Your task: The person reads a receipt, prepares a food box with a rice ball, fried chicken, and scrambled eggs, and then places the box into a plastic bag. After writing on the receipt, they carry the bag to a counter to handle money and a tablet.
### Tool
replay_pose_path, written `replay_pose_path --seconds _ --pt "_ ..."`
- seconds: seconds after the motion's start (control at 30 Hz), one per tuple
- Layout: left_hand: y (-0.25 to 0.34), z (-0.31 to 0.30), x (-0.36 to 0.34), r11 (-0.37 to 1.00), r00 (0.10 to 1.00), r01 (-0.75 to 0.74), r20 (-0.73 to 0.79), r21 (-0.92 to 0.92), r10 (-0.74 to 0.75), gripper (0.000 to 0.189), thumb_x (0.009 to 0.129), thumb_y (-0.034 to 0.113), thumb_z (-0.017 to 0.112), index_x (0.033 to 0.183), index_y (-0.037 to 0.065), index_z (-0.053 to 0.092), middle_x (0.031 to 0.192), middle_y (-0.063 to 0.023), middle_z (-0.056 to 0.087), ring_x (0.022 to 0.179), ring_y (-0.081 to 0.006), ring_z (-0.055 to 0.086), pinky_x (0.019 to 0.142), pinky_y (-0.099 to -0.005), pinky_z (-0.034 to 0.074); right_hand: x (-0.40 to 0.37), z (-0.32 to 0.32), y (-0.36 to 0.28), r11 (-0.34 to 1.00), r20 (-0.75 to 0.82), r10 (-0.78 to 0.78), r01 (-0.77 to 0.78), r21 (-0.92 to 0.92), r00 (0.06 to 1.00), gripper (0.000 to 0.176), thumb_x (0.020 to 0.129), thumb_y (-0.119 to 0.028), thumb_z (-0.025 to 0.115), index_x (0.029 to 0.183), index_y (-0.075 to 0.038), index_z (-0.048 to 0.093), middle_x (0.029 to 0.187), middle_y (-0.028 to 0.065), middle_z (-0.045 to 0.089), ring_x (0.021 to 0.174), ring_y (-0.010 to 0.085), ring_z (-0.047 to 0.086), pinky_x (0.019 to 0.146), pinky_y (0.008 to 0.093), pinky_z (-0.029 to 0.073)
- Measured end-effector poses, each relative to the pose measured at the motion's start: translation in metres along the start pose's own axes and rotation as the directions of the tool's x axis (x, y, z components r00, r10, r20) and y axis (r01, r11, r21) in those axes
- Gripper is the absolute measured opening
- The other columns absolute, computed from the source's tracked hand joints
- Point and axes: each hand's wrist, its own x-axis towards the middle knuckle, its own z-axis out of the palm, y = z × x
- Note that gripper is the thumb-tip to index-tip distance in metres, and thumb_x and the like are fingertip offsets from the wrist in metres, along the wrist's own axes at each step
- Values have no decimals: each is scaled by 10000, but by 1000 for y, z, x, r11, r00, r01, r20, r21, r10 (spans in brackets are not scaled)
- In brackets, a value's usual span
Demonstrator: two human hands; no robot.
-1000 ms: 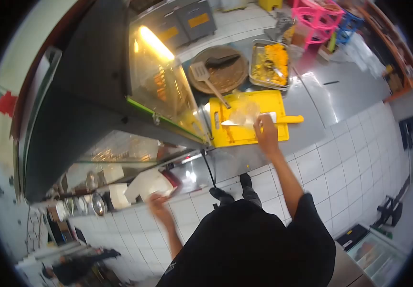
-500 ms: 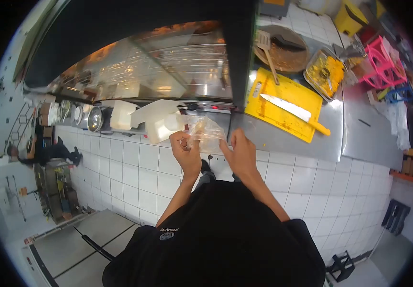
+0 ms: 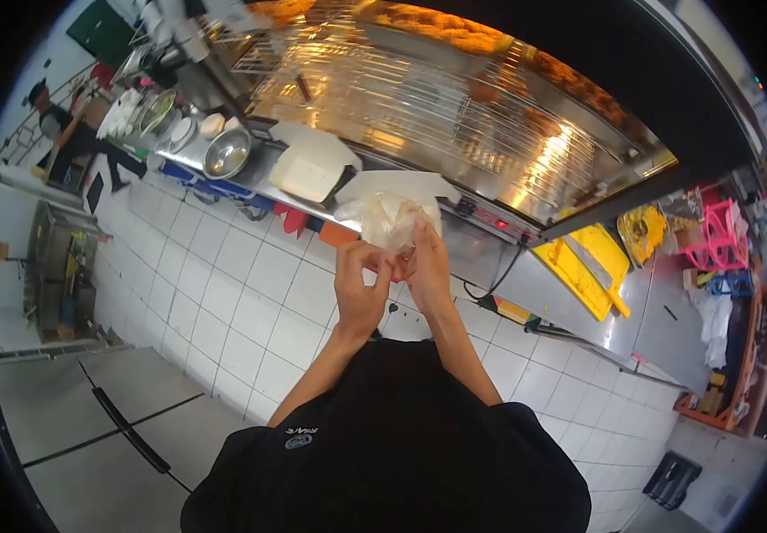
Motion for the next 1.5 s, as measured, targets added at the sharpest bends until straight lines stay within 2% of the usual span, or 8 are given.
replay_pose_path --seconds 0.13,0.33,0.7,0.83,1.1,1.23,1.4,1.5 --pt "-10 -50 38 979 981 -114 -136 167 138 237 757 -72 667 974 7 615 858 -94 557 748 -231 553 663 -343 460 17 46 29 988 18 -107 104 112 994 448 1041 -204 452 1457 -97 323 1383 161 495 1113 226 600 733 267 539" --pt "-35 -65 59 991 989 -122 -82 47 126 188 803 -40 651 982 8 618 870 -106 519 747 -242 523 645 -350 455 50 93 32 982 196 -162 138 132 967 759 989 -33 478 1561 -237 23 1568 186 226 1389 382 363 1081 438 423" --pt "-86 -84 133 971 973 205 137 -124 -188 306 866 -23 628 1169 -17 591 784 -41 508 665 -112 559 568 -249 465 151 115 55 996 -72 -68 63 -68 995 717 986 -12 455 1564 -190 69 1573 164 252 1371 318 398 1079 432 422" --pt "-128 -99 156 902 916 398 21 -167 -401 171 834 -24 627 1003 -8 611 780 -77 509 621 -154 501 562 -295 429 174 118 60 969 214 -7 -47 244 977 695 977 -22 512 1555 -127 140 1557 143 287 1320 291 462 1024 396 469" --pt "-143 -123 202 959 948 -276 -145 64 282 103 852 -58 604 921 10 569 746 -89 503 597 -211 488 531 -321 417 216 158 68 972 181 -145 174 -159 973 767 956 -54 587 1559 -123 117 1555 136 288 1313 270 461 1030 379 462" --pt "-136 -132 221 957 924 -291 -257 13 285 164 839 -53 610 980 6 551 752 -94 513 632 -236 512 570 -330 438 222 171 75 964 140 -200 220 -150 970 777 953 -65 601 1557 -118 115 1517 133 335 1264 240 506 955 339 504" --pt "-154 -165 236 964 942 212 299 -163 -156 157 790 -22 635 900 9 527 806 -163 532 699 -333 565 639 -400 466 242 187 105 903 -158 -379 327 -279 912 689 968 -94 591 1532 -96 195 1361 133 486 1207 221 553 888 324 532" --pt "-168 -180 244 984 963 100 263 -146 -59 170 796 -23 629 921 5 517 815 -163 533 699 -327 563 636 -403 463 247 190 125 952 -190 -303 287 -108 934 571 1009 -200 540 1501 -91 272 1140 100 588 1038 176 618 832 318 547"
